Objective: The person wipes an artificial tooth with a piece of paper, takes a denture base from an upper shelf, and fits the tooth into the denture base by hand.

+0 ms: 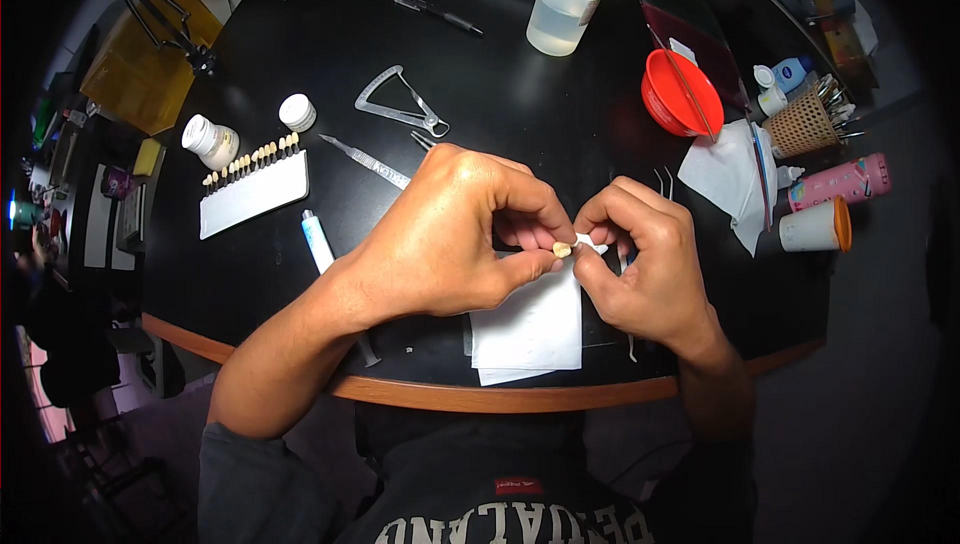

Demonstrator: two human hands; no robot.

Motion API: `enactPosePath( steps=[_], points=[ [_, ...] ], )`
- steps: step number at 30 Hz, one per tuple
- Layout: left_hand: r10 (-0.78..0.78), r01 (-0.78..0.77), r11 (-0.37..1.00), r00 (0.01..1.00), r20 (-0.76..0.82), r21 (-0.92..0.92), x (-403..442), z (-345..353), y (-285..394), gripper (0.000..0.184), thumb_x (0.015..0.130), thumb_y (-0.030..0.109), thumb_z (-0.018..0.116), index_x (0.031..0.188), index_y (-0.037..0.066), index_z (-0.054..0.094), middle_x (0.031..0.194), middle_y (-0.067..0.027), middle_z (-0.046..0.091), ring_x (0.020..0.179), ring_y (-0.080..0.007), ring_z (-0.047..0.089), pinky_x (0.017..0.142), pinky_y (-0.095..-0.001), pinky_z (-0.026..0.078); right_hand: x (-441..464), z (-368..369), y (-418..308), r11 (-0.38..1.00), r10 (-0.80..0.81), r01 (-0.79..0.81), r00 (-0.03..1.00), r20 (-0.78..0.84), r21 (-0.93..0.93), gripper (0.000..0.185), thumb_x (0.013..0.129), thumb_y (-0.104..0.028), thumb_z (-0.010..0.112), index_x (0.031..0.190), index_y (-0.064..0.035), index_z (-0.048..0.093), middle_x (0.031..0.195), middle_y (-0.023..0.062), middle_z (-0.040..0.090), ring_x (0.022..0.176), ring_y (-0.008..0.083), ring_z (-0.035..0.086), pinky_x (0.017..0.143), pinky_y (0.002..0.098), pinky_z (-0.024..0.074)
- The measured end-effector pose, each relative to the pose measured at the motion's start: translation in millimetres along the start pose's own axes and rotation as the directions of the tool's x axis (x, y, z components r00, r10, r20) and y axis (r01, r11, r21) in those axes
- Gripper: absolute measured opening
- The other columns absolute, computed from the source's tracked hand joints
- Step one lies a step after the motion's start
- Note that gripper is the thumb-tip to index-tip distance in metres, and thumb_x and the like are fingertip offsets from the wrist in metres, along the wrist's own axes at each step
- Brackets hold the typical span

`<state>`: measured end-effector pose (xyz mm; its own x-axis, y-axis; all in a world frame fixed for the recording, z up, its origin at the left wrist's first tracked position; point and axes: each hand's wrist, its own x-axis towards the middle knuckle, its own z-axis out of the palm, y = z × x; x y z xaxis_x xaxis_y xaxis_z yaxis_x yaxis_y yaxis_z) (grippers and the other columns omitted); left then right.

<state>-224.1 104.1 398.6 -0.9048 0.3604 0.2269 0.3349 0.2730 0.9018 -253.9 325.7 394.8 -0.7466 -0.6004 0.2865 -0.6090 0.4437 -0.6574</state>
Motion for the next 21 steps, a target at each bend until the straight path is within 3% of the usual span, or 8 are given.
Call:
enactPosePath(
  steps=[21],
  points=[
    [0.011, -0.012, 0.999, 1.0, 0.011, 0.047, 0.8, -0.7, -1.2, 0.019, 0.075, -0.005, 0.083, 0.092, 0.001, 0.08, 0.084, -0.0101, 0.075, 0.079, -0.017, 0.075, 0.074, -0.029, 0.061, 0.4, 0.6, 0.0, 0.998, -0.023, 0.022, 1.0, -0.017, -0.055, 0.009, 0.071, 0.0, 0.068, 0.08, -0.0001, 0.064, 0.074, 0.01, 0.059, 0.064, 0.0214, 0.063, 0.057, 0.0333, 0.0501]
  ],
)
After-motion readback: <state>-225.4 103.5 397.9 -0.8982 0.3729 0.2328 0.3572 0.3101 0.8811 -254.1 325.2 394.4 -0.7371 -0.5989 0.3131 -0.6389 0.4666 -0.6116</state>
